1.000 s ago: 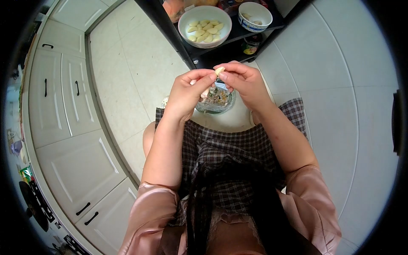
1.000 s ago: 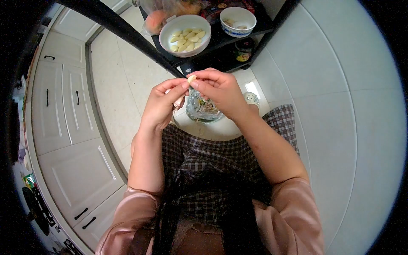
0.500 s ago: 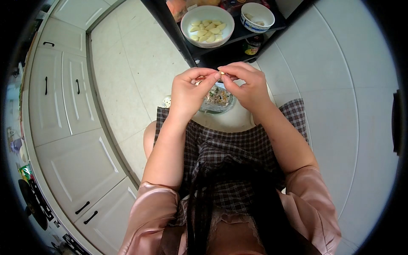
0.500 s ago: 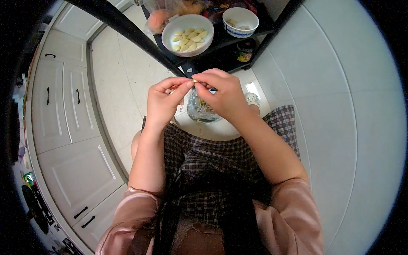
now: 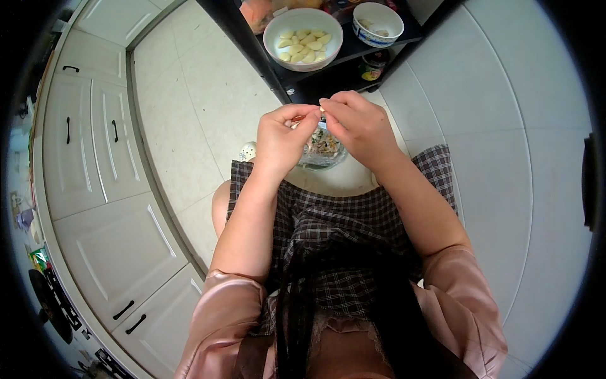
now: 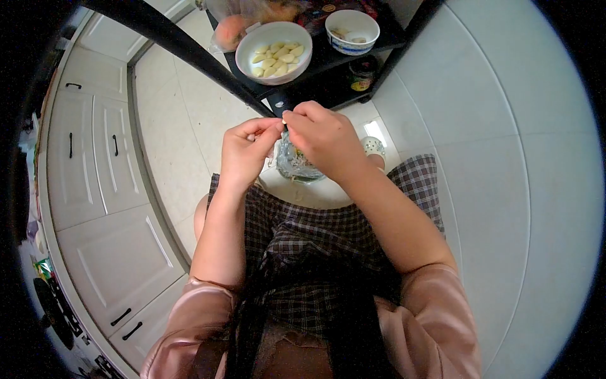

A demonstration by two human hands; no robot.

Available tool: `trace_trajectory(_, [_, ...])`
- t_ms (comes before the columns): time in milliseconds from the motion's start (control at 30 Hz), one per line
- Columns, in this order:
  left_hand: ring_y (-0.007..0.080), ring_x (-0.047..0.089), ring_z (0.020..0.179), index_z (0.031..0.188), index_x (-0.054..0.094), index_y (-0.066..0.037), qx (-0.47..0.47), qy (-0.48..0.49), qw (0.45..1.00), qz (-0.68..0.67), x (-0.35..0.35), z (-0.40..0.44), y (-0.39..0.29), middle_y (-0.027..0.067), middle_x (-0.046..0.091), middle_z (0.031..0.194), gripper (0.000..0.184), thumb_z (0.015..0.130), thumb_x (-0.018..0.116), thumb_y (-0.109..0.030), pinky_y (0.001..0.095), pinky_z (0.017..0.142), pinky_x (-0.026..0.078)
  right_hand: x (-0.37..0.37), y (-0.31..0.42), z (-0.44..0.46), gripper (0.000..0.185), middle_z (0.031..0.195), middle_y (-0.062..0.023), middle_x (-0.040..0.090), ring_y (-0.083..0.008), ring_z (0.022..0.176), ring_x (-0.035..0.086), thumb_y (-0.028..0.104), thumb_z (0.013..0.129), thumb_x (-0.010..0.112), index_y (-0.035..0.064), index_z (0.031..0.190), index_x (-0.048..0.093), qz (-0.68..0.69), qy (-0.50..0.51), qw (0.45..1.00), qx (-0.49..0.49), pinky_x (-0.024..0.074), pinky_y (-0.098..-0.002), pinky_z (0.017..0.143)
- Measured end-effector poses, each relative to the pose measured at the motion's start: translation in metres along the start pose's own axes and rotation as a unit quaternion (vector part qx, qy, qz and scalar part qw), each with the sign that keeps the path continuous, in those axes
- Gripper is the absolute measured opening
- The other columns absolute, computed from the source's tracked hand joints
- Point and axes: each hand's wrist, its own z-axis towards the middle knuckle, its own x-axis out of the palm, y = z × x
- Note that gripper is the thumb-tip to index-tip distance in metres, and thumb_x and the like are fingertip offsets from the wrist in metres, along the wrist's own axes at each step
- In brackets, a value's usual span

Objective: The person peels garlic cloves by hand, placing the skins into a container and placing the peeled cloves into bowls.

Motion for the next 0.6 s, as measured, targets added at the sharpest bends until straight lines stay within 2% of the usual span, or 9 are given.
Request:
trace_trajectory(200, [0.0059,0.055,0.066,0.082,0.065,0.003,0.0,-0.026,1.0,0.01,0.0013,-0.0015,-0.0008,0.0035,0.063,0.071,0.011,0.078,0.063,-0.006,0.0194,0.06,0.044,0.0027,0.0059,-0.0006,0.02,0.083,-0.0099,0.058,-0.0264,0.069,0.06,0.004,0.07,0.064,0.0028,0.09,0.06,-0.012,0.025,0.999,-0.022,0.0498,-0.0345,0.057])
trace_trajectory(267, [0.0053,0.054,0.064,0.08,0.064,0.003,0.016,-0.036,0.999,-0.021,0.0015,-0.0004,0.0001,0.0024,0.061,0.069,0.008,0.077,0.062,-0.004,0.0188,0.059,0.043,0.006,0.0033,-0.0014,0.023,0.088,-0.0095,0.061,-0.0195,0.072,0.062,0.0,0.073,0.063,0.0021,0.096,0.063,0.019,0.004,1.0,0.012,0.051,-0.0268,0.061])
trace_trajectory(300, [0.0053,0.054,0.064,0.08,0.064,0.003,0.016,-0.036,0.999,-0.021,0.001,0.0005,-0.0005,0.0024,0.061,0.069,0.008,0.077,0.062,-0.004,0.0188,0.059,0.043,0.0071,0.0017,-0.0009,0.023,0.088,-0.0095,0.061,-0.0195,0.072,0.062,0.0,0.073,0.063,0.0021,0.096,0.063,0.02,0.004,1.0,0.012,0.051,-0.0268,0.061])
trace_trajectory(333, [0.0054,0.054,0.064,0.08,0.064,0.003,0.013,-0.032,0.999,-0.029,0.0002,0.0016,-0.0013,0.0022,0.061,0.07,0.008,0.077,0.061,-0.004,0.0188,0.059,0.043,0.0078,-0.0002,-0.0005,0.023,0.087,-0.0082,0.062,-0.0166,0.072,0.062,0.002,0.075,0.064,0.0015,0.098,0.062,0.147,0.01,0.984,0.104,0.051,-0.0257,0.062])
trace_trajectory(367, [0.0055,0.053,0.064,0.081,0.064,0.003,0.009,-0.027,0.999,-0.038,-0.0004,0.0022,-0.0017,0.002,0.061,0.07,0.008,0.077,0.061,-0.004,0.0189,0.059,0.043,0.0077,-0.0012,-0.0003,0.023,0.087,-0.0068,0.063,-0.0137,0.071,0.062,0.004,0.077,0.064,0.0009,0.1,0.061,0.271,0.016,0.943,0.193,0.0509,-0.0247,0.062])
trace_trajectory(400, [0.0055,0.053,0.064,0.081,0.064,0.003,0.01,-0.027,0.999,-0.039,-0.0011,0.0022,-0.0018,0.002,0.061,0.07,0.008,0.077,0.061,-0.004,0.0189,0.059,0.043,0.0053,-0.0005,0.0004,0.023,0.087,-0.0068,0.063,-0.0137,0.071,0.062,0.004,0.077,0.064,0.0009,0.1,0.061,0.27,0.016,0.943,0.193,0.0509,-0.0247,0.062])
trace_trajectory(433, [0.0055,0.053,0.064,0.081,0.064,0.003,0.01,-0.033,0.999,-0.035,-0.002,0.002,-0.0019,0.0021,0.061,0.071,0.008,0.077,0.061,-0.004,0.0188,0.059,0.043,0.0014,0.001,0.002,0.023,0.088,-0.0066,0.064,-0.0118,0.073,0.062,0.005,0.079,0.063,-0.0003,0.102,0.061,0.383,0.017,0.877,0.289,0.0509,-0.0233,0.064])
trace_trajectory(467, [0.0055,0.053,0.064,0.081,0.065,0.003,0.011,-0.039,0.999,-0.032,-0.0032,0.0018,-0.0021,0.0022,0.061,0.071,0.009,0.077,0.061,-0.004,0.0187,0.058,0.042,-0.001,0.0015,0.003,0.024,0.089,-0.0063,0.064,-0.0099,0.074,0.061,0.006,0.081,0.063,-0.0015,0.104,0.061,0.486,0.02,0.788,0.377,0.0509,-0.0219,0.066])
trace_trajectory(600, [0.0056,0.053,0.066,0.081,0.065,0.003,0.0,-0.034,0.999,-0.016,-0.0049,0.001,-0.005,0.002,0.061,0.071,0.009,0.077,0.061,-0.004,0.0188,0.059,0.043,-0.0013,-0.0025,0.002,0.022,0.091,-0.0077,0.064,-0.0113,0.076,0.062,0.006,0.083,0.061,-0.0036,0.103,0.06,0.518,0.032,0.767,0.377,0.0515,-0.0228,0.067])
